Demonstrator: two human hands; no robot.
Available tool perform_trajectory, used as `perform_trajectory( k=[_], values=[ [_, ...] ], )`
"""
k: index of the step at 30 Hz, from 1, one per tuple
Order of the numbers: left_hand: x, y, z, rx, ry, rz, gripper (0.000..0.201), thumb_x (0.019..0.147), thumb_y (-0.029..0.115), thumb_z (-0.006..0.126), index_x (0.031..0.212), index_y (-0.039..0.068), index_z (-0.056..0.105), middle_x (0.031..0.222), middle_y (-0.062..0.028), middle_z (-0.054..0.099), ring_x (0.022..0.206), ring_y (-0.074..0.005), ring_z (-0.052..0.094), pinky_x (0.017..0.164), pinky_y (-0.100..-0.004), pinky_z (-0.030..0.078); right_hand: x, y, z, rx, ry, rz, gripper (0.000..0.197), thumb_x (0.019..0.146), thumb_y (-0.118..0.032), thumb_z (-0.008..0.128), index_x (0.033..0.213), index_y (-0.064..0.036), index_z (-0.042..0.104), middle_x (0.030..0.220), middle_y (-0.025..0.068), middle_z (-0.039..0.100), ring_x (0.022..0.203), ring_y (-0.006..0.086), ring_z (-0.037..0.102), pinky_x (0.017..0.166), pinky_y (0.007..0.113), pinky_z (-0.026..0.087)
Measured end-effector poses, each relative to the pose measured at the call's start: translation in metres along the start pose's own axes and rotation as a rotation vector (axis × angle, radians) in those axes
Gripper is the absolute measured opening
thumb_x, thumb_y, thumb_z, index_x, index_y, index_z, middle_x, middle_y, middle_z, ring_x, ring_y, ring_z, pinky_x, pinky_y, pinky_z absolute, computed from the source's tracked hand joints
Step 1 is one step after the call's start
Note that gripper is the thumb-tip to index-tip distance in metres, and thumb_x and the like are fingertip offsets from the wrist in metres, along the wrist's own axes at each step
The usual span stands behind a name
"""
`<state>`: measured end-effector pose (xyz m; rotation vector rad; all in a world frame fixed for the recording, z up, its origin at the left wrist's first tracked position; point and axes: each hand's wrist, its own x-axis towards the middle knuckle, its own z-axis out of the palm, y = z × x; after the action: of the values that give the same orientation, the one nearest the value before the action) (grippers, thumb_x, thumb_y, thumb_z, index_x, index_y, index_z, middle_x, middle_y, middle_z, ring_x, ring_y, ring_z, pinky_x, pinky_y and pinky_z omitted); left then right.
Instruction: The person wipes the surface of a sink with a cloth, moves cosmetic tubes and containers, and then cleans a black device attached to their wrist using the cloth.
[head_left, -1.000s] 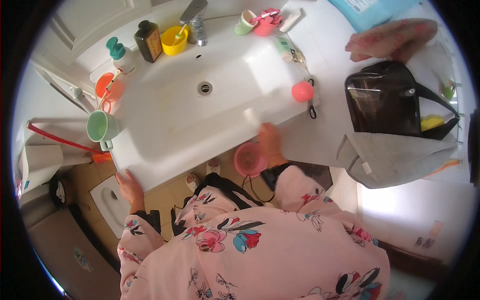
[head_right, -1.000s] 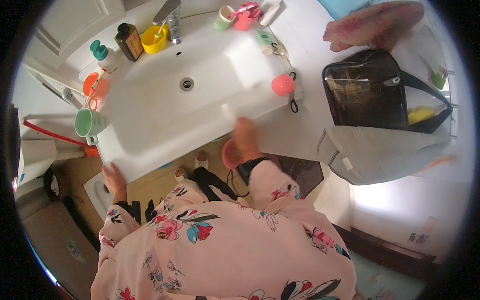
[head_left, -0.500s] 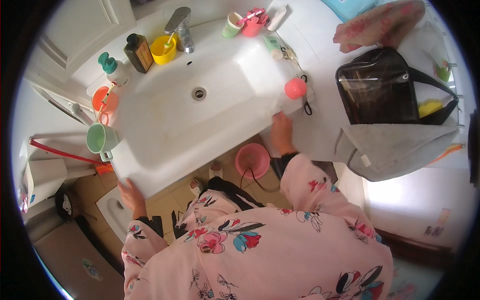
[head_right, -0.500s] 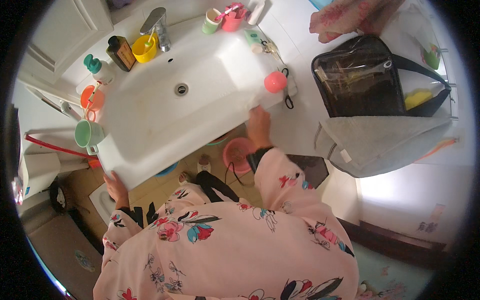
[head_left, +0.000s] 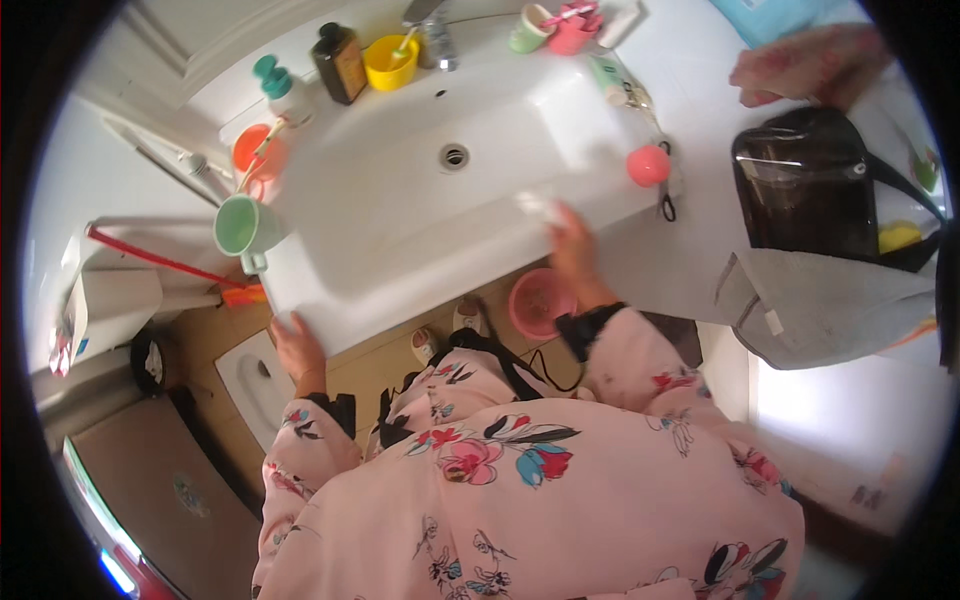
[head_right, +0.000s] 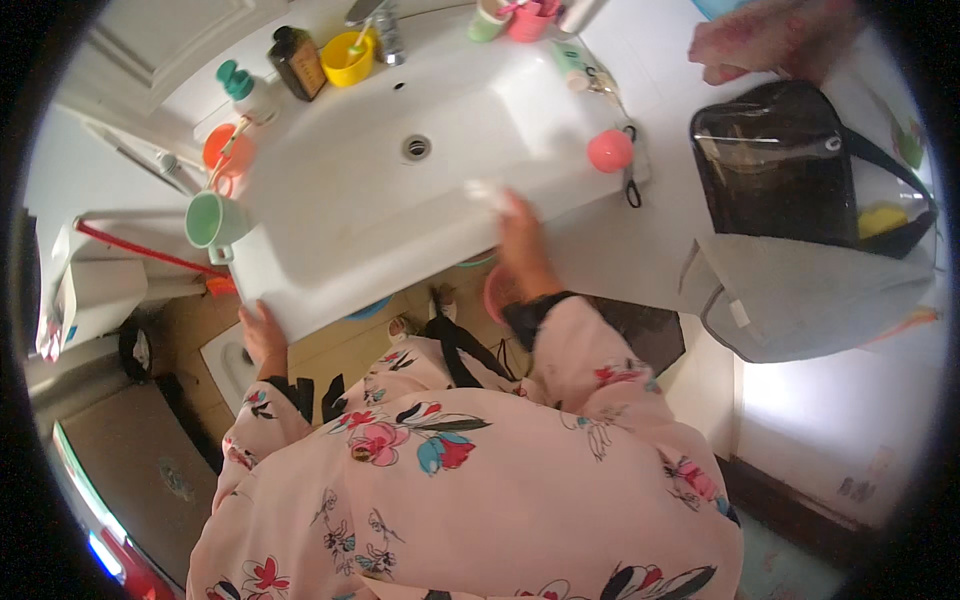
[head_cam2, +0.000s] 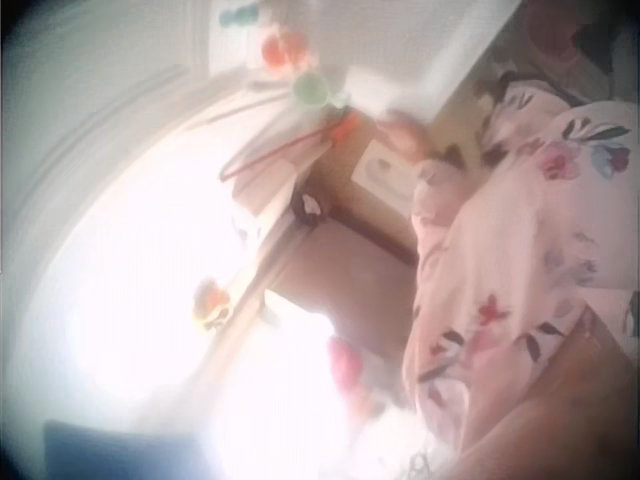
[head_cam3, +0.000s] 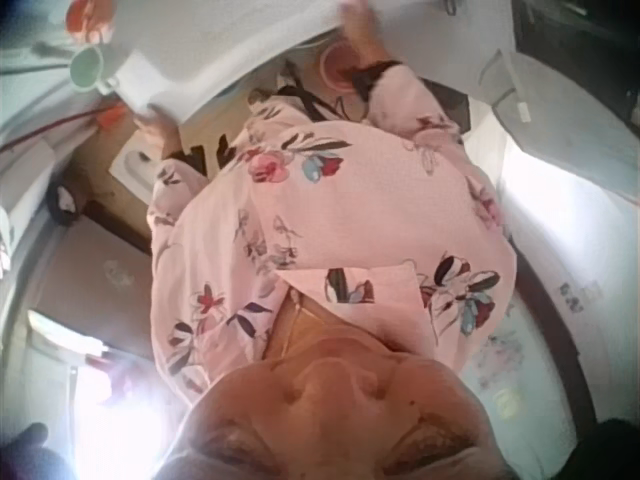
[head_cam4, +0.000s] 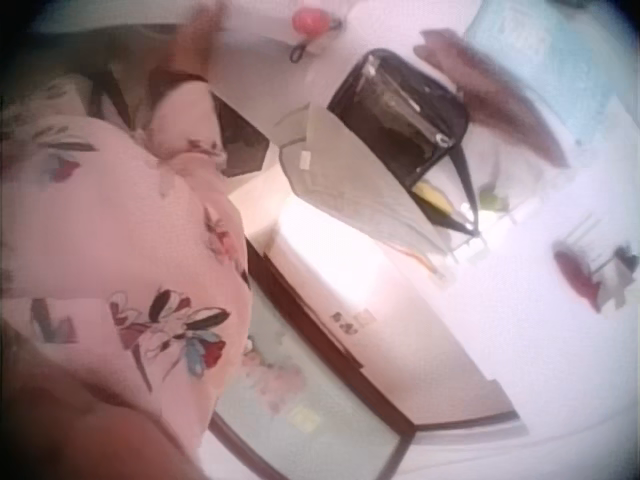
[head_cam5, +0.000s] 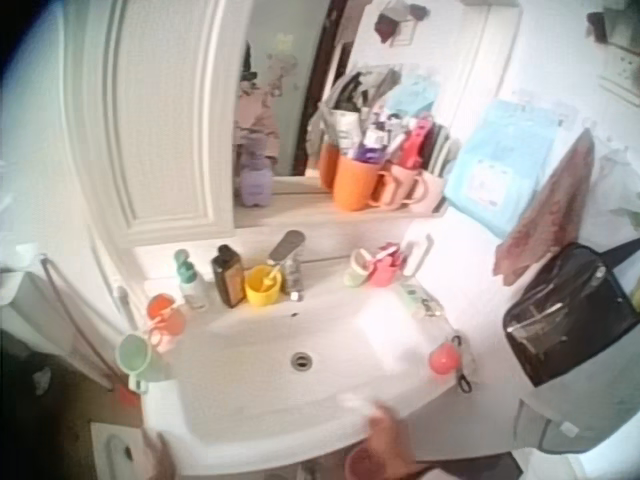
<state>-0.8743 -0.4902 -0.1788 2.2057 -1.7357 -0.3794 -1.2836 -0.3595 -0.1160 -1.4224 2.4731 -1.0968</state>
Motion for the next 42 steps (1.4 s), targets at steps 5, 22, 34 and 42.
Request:
perform_trajectory(
  k=[5, 22, 34, 42],
  values=[
    [-0.007, 0.011, -0.014, 0.015, -0.01, -0.081, 0.05, 0.085, 0.042, 0.042, 0.119, 0.005, 0.041, 0.099, -0.0225, 0.057, 0.088, -0.0392, 0.055, 0.075, -0.0453, 0.043, -0.011, 0.013, -0.03, -0.53, -0.218, -0.02, 0.035, 0.074, -0.006, 0.051, 0.11, -0.0061, 0.052, 0.091, 0.0163, 0.051, 0.087, 0.0332, 0.051, 0.077, 0.04, 0.042],
    [-0.005, 0.009, -0.011, -0.107, -0.047, -0.081, 0.053, 0.085, 0.045, 0.041, 0.121, 0.005, 0.041, 0.103, -0.0218, 0.056, 0.093, -0.0382, 0.054, 0.078, -0.0438, 0.042, -0.026, -0.03, 0.014, -0.469, -0.311, -0.272, 0.04, 0.074, -0.014, 0.052, 0.113, -0.0213, 0.051, 0.091, 0.0131, 0.05, 0.085, 0.0304, 0.051, 0.07, 0.04, 0.044],
    [-0.002, 0.013, -0.015, -0.104, -0.095, -0.093, 0.055, 0.086, 0.042, 0.04, 0.124, 0.002, 0.037, 0.112, -0.0227, 0.051, 0.099, -0.0395, 0.05, 0.083, -0.0431, 0.04, -0.011, -0.024, 0.042, -0.14, -0.323, -0.468, 0.026, 0.077, -0.012, 0.043, 0.098, -0.0042, 0.056, 0.105, 0.0154, 0.054, 0.1, 0.0296, 0.049, 0.087, 0.039, 0.037],
    [0.002, 0.002, -0.002, 0.01, -0.064, -0.075, 0.053, 0.088, 0.039, 0.038, 0.125, 0.002, 0.036, 0.119, -0.0217, 0.047, 0.103, -0.0386, 0.048, 0.087, -0.0418, 0.037, 0.096, 0.086, -0.008, -0.234, 0.076, -0.202, 0.014, 0.075, -0.008, 0.045, 0.075, -0.0033, 0.057, 0.077, 0.016, 0.057, 0.075, 0.0337, 0.054, 0.068, 0.044, 0.042]
  ],
)
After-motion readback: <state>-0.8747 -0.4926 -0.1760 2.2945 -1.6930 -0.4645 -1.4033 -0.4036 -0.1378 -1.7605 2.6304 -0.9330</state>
